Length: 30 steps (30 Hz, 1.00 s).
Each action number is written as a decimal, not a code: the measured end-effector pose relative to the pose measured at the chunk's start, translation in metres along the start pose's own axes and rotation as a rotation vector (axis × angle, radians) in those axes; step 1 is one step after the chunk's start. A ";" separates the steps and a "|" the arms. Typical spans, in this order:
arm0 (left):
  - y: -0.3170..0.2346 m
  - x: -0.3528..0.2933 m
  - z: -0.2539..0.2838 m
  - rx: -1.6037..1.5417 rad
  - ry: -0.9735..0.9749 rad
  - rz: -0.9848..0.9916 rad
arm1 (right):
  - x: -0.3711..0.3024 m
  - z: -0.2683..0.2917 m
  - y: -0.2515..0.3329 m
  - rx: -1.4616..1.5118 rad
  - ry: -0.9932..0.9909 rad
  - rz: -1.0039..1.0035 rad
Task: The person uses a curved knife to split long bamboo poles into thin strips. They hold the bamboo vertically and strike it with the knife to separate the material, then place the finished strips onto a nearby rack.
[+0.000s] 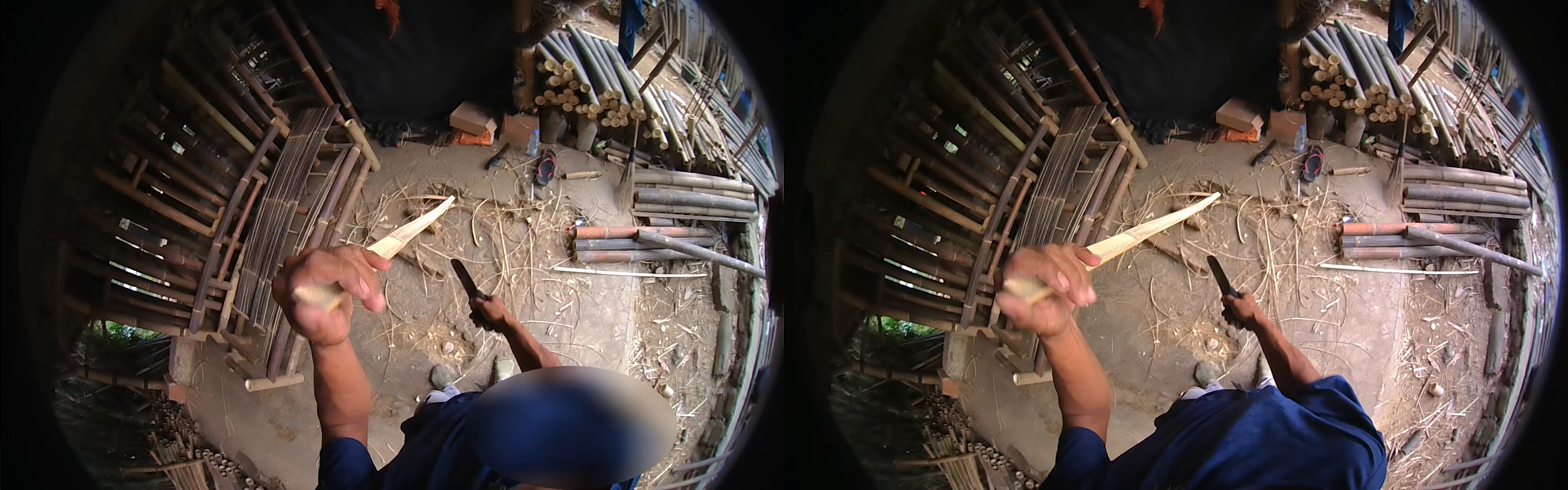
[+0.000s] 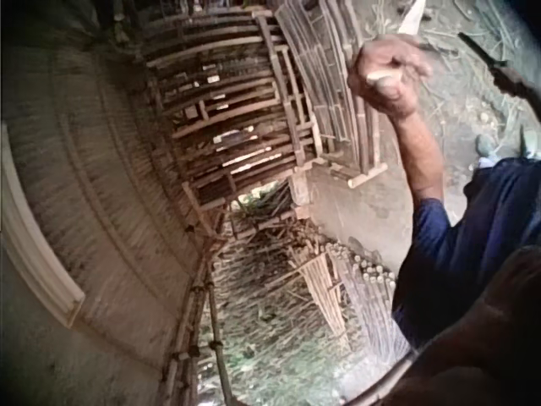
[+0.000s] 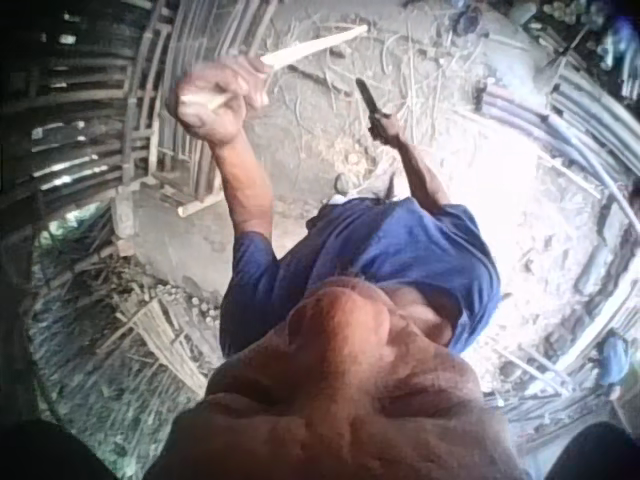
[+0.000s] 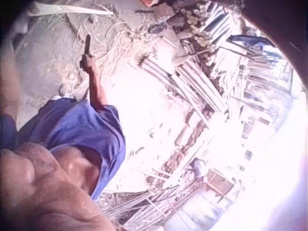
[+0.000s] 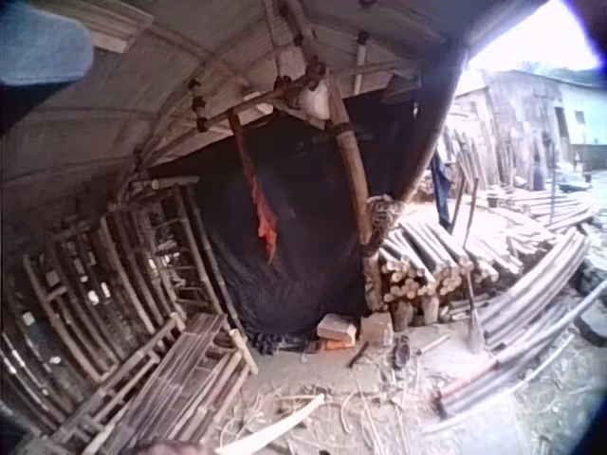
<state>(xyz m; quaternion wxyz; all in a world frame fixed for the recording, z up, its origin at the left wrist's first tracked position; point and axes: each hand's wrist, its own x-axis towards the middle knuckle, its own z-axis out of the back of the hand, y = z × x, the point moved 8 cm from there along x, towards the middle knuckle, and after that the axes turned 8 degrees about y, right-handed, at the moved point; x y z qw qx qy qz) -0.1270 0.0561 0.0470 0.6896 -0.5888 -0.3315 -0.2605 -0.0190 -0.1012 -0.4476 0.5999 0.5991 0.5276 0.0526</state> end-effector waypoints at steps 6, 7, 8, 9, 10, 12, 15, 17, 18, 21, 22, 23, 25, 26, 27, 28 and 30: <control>0.024 0.068 -0.032 0.168 -0.133 -0.191 | -0.151 0.011 0.117 -0.208 -0.212 0.428; 0.031 0.077 -0.045 0.146 -0.045 -0.234 | -0.174 0.013 0.143 -0.268 -0.260 0.485; 0.041 0.087 -0.057 0.081 -0.014 -0.189 | -0.201 0.017 0.174 -0.420 -0.377 0.596; 0.042 0.095 -0.065 0.038 0.013 -0.145 | -0.230 0.007 0.206 -0.480 -0.469 0.753; 0.048 0.099 -0.071 -0.015 0.052 -0.117 | -0.262 -0.008 0.238 -0.527 -0.528 0.851; 0.053 0.103 -0.089 -0.058 0.109 -0.082 | -0.319 -0.037 0.284 -0.618 -0.605 1.086; 0.053 0.103 -0.121 -0.120 0.175 -0.039 | -0.369 -0.063 0.318 -0.693 -0.650 1.246; 0.058 0.100 -0.133 -0.069 0.228 -0.047 | -0.378 -0.071 0.325 -0.748 -0.619 1.311; 0.060 0.100 -0.135 -0.052 0.234 -0.050 | -0.380 -0.074 0.327 -0.767 -0.604 1.286; 0.063 0.098 -0.145 0.002 0.240 -0.061 | -0.384 -0.076 0.327 -0.814 -0.615 1.272; 0.066 0.098 -0.147 0.002 0.239 -0.058 | -0.386 -0.076 0.327 -0.832 -0.643 1.283; 0.068 0.096 -0.148 0.005 0.236 -0.050 | -0.386 -0.076 0.325 -0.847 -0.664 1.291; 0.065 0.095 -0.150 0.024 0.227 -0.081 | -0.385 -0.074 0.323 -0.845 -0.658 1.288; 0.064 0.095 -0.151 0.026 0.224 -0.095 | -0.385 -0.074 0.322 -0.843 -0.654 1.288; 0.063 0.094 -0.152 0.028 0.222 -0.110 | -0.385 -0.074 0.322 -0.840 -0.650 1.288; 0.063 0.094 -0.154 0.008 0.224 -0.108 | -0.385 -0.074 0.321 -0.846 -0.651 1.292; 0.062 0.092 -0.155 -0.027 0.222 -0.100 | -0.383 -0.076 0.319 -0.858 -0.645 1.302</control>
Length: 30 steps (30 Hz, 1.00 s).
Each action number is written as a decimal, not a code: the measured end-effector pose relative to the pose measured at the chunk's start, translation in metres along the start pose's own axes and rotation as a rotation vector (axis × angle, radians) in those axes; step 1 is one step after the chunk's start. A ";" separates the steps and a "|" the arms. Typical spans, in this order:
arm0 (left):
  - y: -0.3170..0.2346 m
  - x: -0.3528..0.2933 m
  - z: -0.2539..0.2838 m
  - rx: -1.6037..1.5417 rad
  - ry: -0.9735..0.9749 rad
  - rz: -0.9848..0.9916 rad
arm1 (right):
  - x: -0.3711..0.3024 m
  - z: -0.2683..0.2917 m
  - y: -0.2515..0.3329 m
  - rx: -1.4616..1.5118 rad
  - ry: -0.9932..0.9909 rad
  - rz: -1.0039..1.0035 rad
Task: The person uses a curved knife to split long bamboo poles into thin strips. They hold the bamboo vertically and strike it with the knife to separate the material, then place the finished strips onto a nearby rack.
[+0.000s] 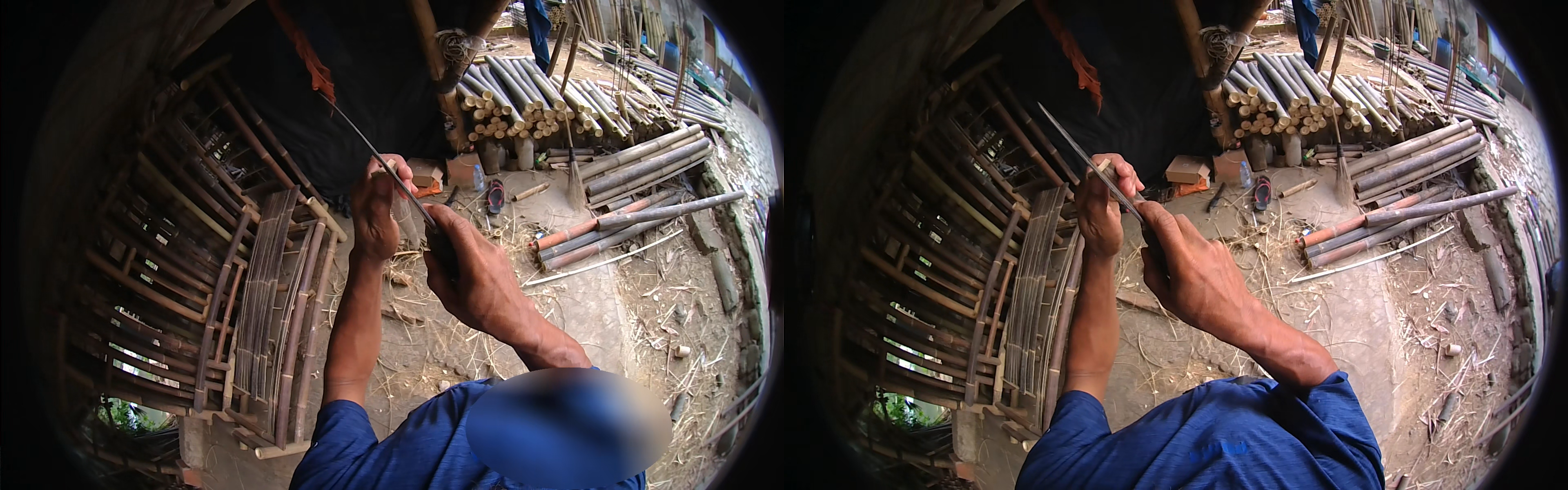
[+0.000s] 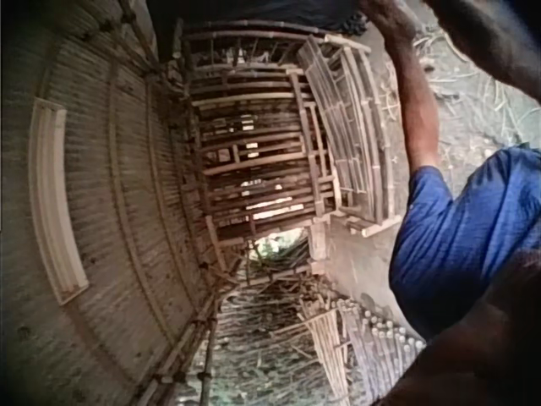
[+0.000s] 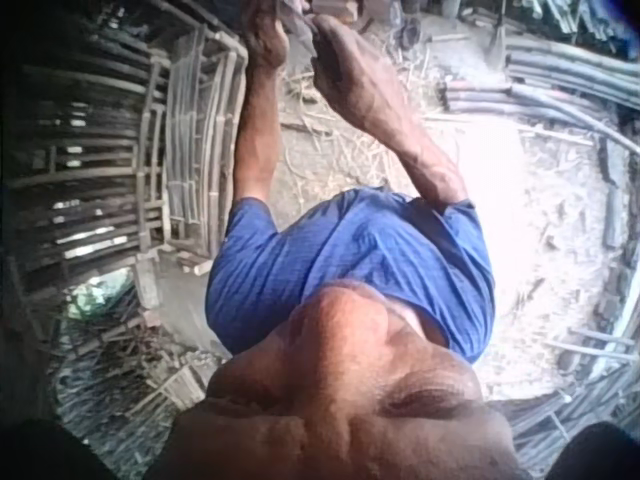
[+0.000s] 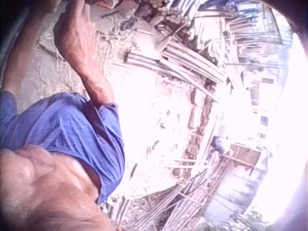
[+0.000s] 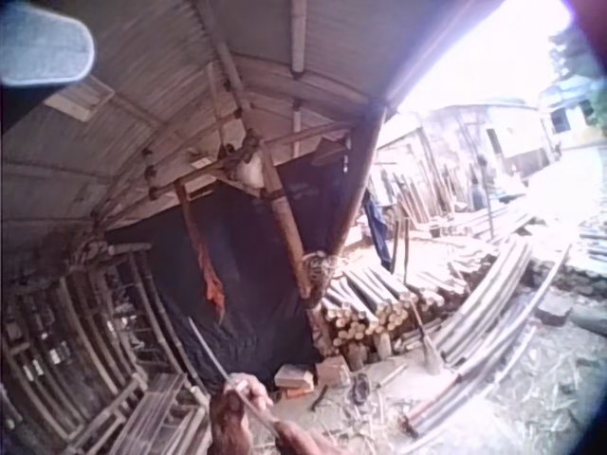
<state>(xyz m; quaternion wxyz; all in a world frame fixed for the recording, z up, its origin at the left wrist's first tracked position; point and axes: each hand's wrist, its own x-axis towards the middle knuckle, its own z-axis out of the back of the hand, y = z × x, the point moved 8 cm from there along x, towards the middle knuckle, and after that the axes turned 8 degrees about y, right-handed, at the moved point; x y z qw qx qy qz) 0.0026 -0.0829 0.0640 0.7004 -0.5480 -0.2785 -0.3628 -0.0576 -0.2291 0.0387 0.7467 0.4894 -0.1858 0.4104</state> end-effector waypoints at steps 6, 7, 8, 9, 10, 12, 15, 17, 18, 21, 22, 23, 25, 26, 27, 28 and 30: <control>-0.004 -0.001 0.000 0.006 -0.011 -0.008 | 0.000 0.001 0.004 0.027 0.001 -0.002; -0.004 -0.001 0.000 0.011 -0.010 -0.010 | -0.001 0.000 0.004 0.025 0.002 -0.003; -0.004 -0.001 0.000 0.014 -0.009 -0.014 | -0.001 0.000 0.003 0.021 0.003 -0.004; -0.004 -0.001 0.000 0.018 -0.007 -0.017 | -0.001 0.001 0.003 0.018 0.004 -0.005; -0.005 0.000 -0.001 0.016 -0.016 -0.011 | -0.001 0.001 0.003 0.011 0.000 -0.009; -0.005 0.000 -0.003 0.010 -0.038 0.003 | -0.002 0.001 0.002 -0.003 -0.004 -0.018; 0.002 -0.003 -0.003 0.024 0.005 0.062 | -0.004 0.004 0.005 -0.007 -0.018 -0.016; -0.021 0.007 -0.011 0.117 0.000 -0.095 | -0.004 0.008 0.005 -0.015 -0.001 -0.057; -0.024 0.004 0.009 0.229 -0.214 -0.031 | -0.004 0.011 0.006 -0.019 0.005 -0.078; -0.134 0.028 0.049 0.699 -0.600 -0.258 | -0.005 0.018 0.009 -0.031 0.028 -0.118; -0.189 0.049 0.021 0.738 -0.648 -0.355 | -0.001 0.020 0.005 -0.055 0.027 -0.140; -0.191 0.060 0.025 0.693 -0.549 -0.368 | -0.003 0.022 0.001 -0.077 0.020 -0.155; -0.159 0.087 0.007 0.909 -0.191 -0.207 | 0.010 0.016 0.003 -0.040 0.053 -0.140; -0.088 0.101 -0.023 1.048 0.082 -0.092 | 0.012 0.017 -0.015 -0.078 0.087 -0.181; -0.059 0.093 -0.040 1.325 0.279 -0.123 | 0.001 -0.007 -0.016 -0.033 0.168 -0.207; -0.048 0.097 -0.055 1.448 0.354 -0.204 | -0.007 -0.014 -0.026 -0.013 0.085 -0.206; -0.051 0.102 -0.076 1.411 0.362 -0.261 | -0.016 -0.010 -0.030 -0.047 0.064 -0.249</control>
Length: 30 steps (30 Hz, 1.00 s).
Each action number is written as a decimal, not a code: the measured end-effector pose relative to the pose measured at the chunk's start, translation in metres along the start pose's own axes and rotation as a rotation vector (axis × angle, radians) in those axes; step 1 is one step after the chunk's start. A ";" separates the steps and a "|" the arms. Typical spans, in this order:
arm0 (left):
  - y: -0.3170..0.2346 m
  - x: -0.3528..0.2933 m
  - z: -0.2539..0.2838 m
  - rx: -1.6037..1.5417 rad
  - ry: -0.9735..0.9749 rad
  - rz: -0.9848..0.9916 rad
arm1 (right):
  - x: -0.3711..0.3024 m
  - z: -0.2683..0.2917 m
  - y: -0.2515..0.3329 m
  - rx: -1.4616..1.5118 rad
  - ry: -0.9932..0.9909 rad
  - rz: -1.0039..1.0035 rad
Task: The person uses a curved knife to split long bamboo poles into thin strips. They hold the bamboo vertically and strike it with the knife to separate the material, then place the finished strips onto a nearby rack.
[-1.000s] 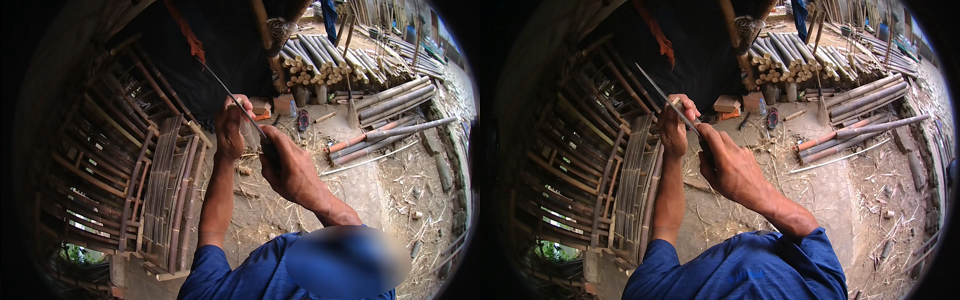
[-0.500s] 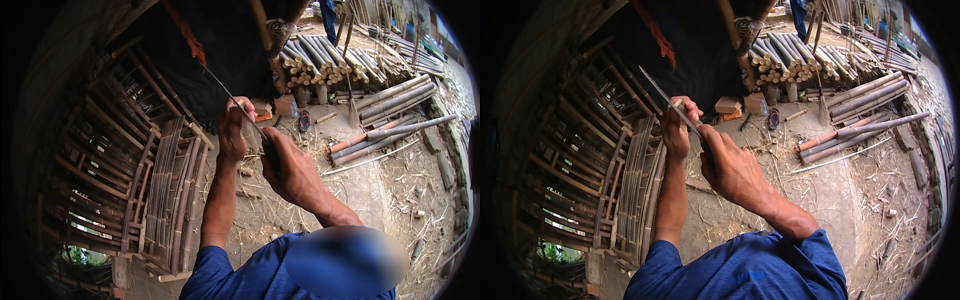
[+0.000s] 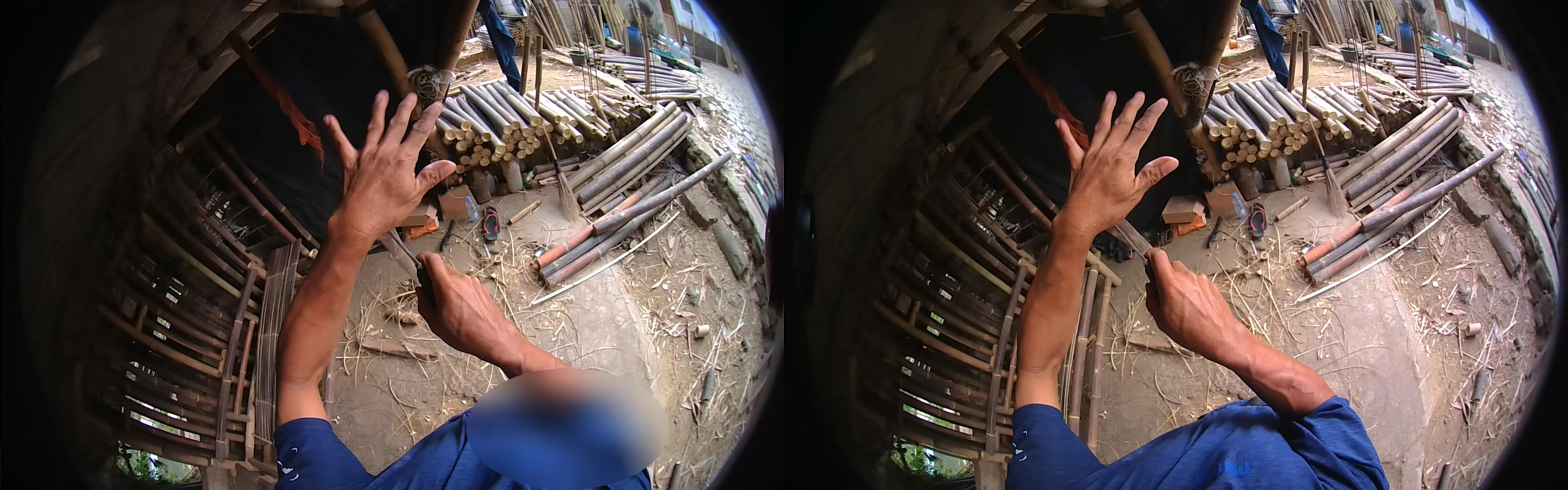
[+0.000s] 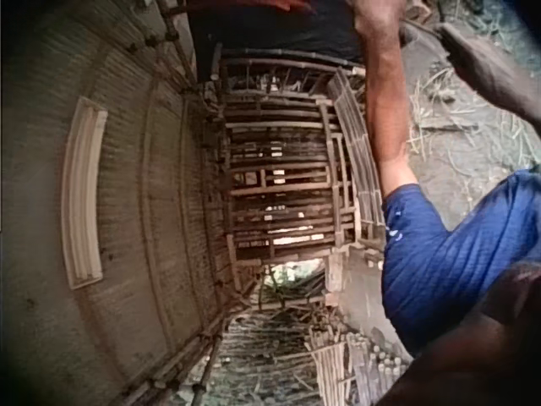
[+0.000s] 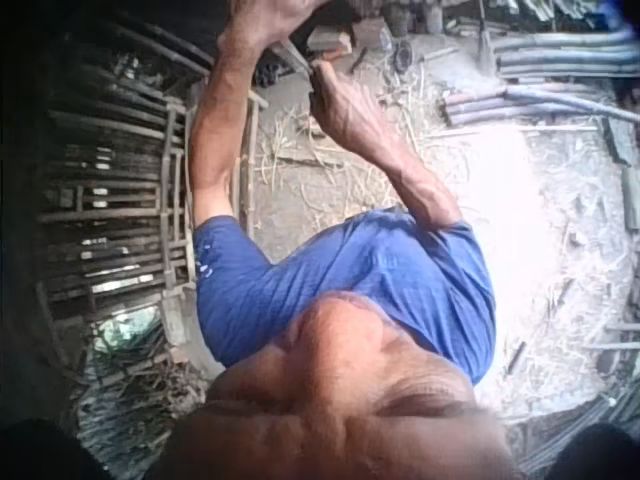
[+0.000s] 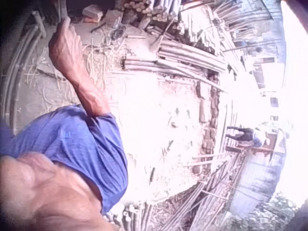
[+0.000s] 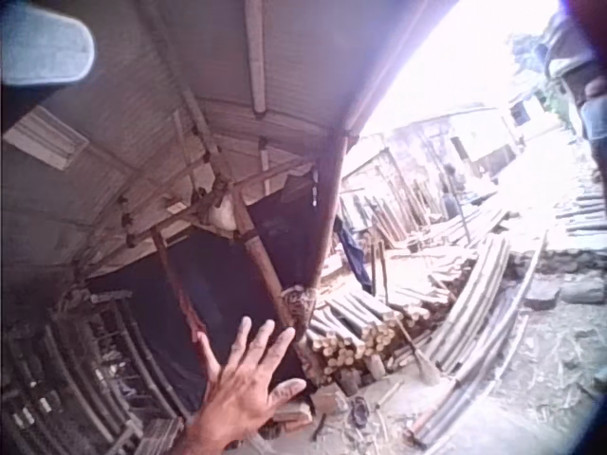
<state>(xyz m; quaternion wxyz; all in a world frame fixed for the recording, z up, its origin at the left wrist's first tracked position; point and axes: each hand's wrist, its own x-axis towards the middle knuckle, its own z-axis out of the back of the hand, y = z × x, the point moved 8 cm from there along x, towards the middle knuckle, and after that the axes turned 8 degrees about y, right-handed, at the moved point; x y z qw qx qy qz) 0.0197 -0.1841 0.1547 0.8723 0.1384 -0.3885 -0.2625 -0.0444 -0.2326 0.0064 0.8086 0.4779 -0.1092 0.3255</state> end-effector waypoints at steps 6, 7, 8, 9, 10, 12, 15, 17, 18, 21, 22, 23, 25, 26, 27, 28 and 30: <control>0.016 -0.011 0.053 -0.339 -0.003 0.127 | 0.018 0.023 -0.004 -0.091 0.014 0.017; 0.012 -0.022 0.059 -0.232 -0.049 0.088 | 0.020 0.027 -0.009 -0.100 0.008 0.017; 0.024 -0.037 0.048 -0.324 -0.003 0.176 | 0.023 0.025 -0.006 -0.134 0.114 -0.059; 0.033 -0.050 0.034 -0.424 0.036 0.266 | 0.023 0.029 -0.002 -0.226 0.076 -0.045; 0.035 -0.058 0.032 -0.456 -0.008 0.289 | 0.022 0.031 0.001 -0.318 0.040 -0.032; 0.038 -0.070 0.032 -0.516 -0.098 0.345 | 0.018 0.031 0.009 -0.665 -0.073 0.033; 0.044 -0.082 0.023 -0.638 -0.197 0.455 | 0.020 0.031 0.009 -0.682 -0.085 0.123; 0.049 -0.092 0.013 -0.735 -0.240 0.439 | 0.027 0.017 -0.012 -0.204 0.107 0.095; 0.049 -0.093 0.012 -0.784 -0.253 0.438 | 0.023 0.005 -0.024 -0.075 0.103 0.078; 0.036 -0.099 0.013 -0.863 -0.286 0.480 | 0.006 -0.077 -0.115 -0.088 0.214 -0.105; 0.033 -0.107 0.009 -0.897 -0.263 0.471 | 0.000 -0.102 -0.138 -0.089 0.249 -0.128; 0.033 -0.117 0.000 -0.937 -0.246 0.468 | -0.006 -0.118 -0.144 -0.004 0.272 -0.168; 0.029 -0.133 -0.003 -0.851 -0.225 0.510 | -0.015 -0.133 -0.147 0.093 0.311 -0.238; 0.027 -0.136 -0.008 -0.874 -0.241 0.526 | -0.021 -0.137 -0.155 0.213 0.272 -0.227; 0.024 -0.135 -0.010 -0.896 -0.259 0.536 | -0.022 -0.141 -0.167 0.368 0.269 -0.271; 0.019 -0.135 -0.009 -0.873 -0.266 0.534 | -0.026 -0.155 -0.175 0.327 0.310 -0.270; 0.011 -0.136 -0.006 -0.822 -0.280 0.526 | -0.032 -0.171 -0.175 0.516 0.470 -0.336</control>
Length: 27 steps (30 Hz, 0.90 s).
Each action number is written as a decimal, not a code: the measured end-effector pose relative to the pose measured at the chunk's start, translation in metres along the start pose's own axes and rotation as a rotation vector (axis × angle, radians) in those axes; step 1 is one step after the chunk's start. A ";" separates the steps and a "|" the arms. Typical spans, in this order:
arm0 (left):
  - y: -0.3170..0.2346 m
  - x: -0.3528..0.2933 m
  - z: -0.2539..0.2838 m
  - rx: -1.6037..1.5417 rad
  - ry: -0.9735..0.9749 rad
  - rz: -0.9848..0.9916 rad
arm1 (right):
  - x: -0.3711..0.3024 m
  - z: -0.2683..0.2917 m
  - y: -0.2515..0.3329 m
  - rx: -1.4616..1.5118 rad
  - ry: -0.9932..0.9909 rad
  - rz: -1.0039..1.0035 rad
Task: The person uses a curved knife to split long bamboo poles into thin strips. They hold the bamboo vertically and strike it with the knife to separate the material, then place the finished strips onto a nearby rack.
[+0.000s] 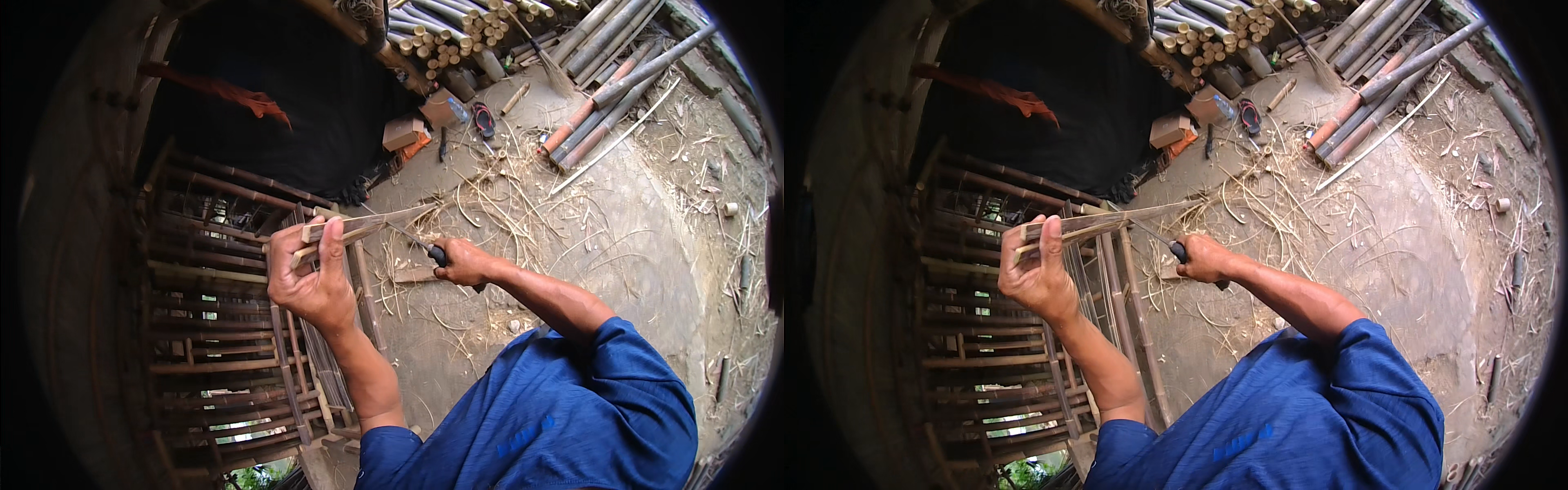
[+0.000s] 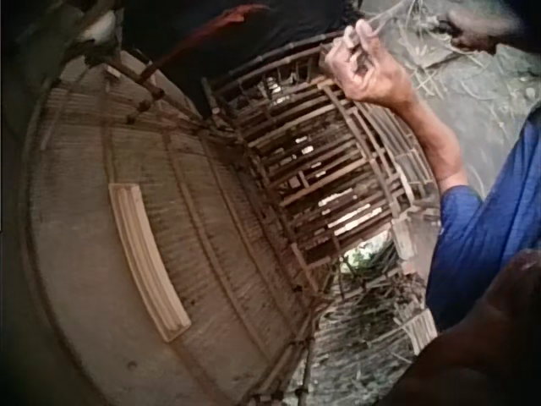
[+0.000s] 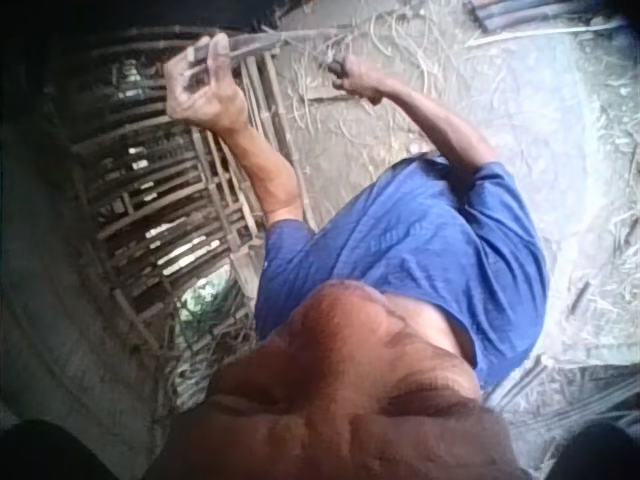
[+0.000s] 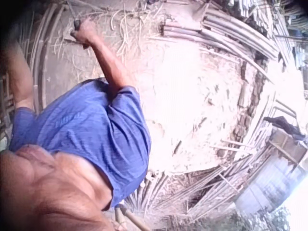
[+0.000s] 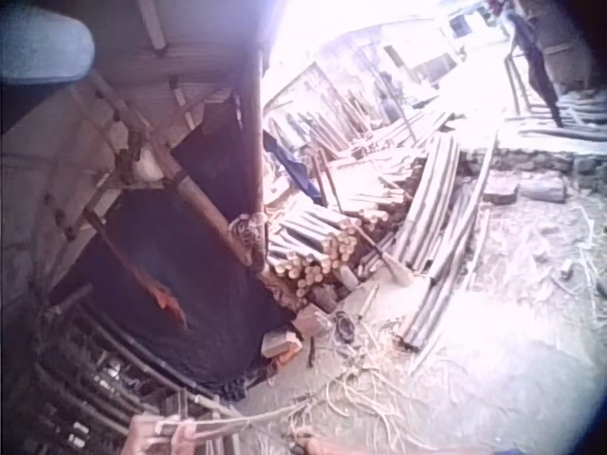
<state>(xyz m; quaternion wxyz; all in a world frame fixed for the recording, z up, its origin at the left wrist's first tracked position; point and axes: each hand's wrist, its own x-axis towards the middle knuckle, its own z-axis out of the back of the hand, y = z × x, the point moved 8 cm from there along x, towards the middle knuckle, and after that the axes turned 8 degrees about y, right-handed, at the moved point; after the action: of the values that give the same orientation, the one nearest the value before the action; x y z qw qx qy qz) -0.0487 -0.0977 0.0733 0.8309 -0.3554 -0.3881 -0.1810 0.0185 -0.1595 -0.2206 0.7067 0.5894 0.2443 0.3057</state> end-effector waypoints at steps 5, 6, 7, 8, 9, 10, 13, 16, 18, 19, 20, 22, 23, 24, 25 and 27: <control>-0.001 -0.014 0.015 0.073 -0.221 -0.042 | -0.001 -0.027 0.002 0.650 0.373 -0.059; 0.001 -0.017 0.017 0.100 -0.280 -0.025 | 0.006 -0.022 0.000 0.400 0.286 -0.060; 0.004 -0.021 0.023 0.127 -0.339 -0.006 | 0.012 -0.019 -0.002 0.151 0.199 -0.059; 0.004 -0.022 0.026 0.152 -0.358 -0.021 | 0.026 -0.014 -0.003 -0.212 0.014 0.131; 0.001 -0.019 0.025 0.173 -0.343 -0.036 | 0.053 -0.021 -0.045 -0.265 0.035 -0.007; -0.007 -0.011 0.015 0.161 -0.318 -0.062 | 0.076 -0.010 -0.091 -0.320 0.019 -0.159; -0.008 -0.015 0.033 0.223 -0.218 0.004 | 0.078 0.005 -0.137 -0.214 0.057 -0.482; -0.003 -0.039 0.072 0.224 -0.294 -0.042 | 0.073 0.004 -0.081 -0.382 0.094 -0.239; 0.038 -0.086 0.085 0.175 -0.366 0.234 | 0.045 0.008 -0.035 -0.385 0.103 -0.160; 0.060 -0.110 0.082 0.184 -0.364 0.338 | 0.036 0.004 -0.013 -0.393 0.125 -0.128; 0.075 -0.129 0.078 0.188 -0.278 0.419 | 0.025 -0.006 0.013 -0.394 0.168 -0.087; 0.089 -0.140 0.061 0.113 -0.180 0.463 | -0.008 -0.001 0.054 -0.426 0.214 -0.049; 0.091 -0.139 0.058 0.094 -0.159 0.460 | -0.029 0.001 0.075 -0.443 0.242 -0.029; 0.079 -0.122 0.052 -0.054 -0.260 0.368 | -0.046 0.004 0.089 -0.464 0.255 -0.017; 0.078 -0.120 0.060 0.013 -0.283 0.410 | -0.060 0.006 0.094 -0.473 0.244 -0.035; 0.070 -0.129 0.069 0.060 -0.365 0.339 | -0.076 -0.009 0.089 -0.475 0.268 -0.074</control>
<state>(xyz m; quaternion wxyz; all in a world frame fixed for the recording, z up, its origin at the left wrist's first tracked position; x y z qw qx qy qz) -0.1259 0.0042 -0.0274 0.7756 -0.4174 -0.4719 0.0397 -0.0528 -0.1977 -0.1364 0.7971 0.3522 0.2784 0.4038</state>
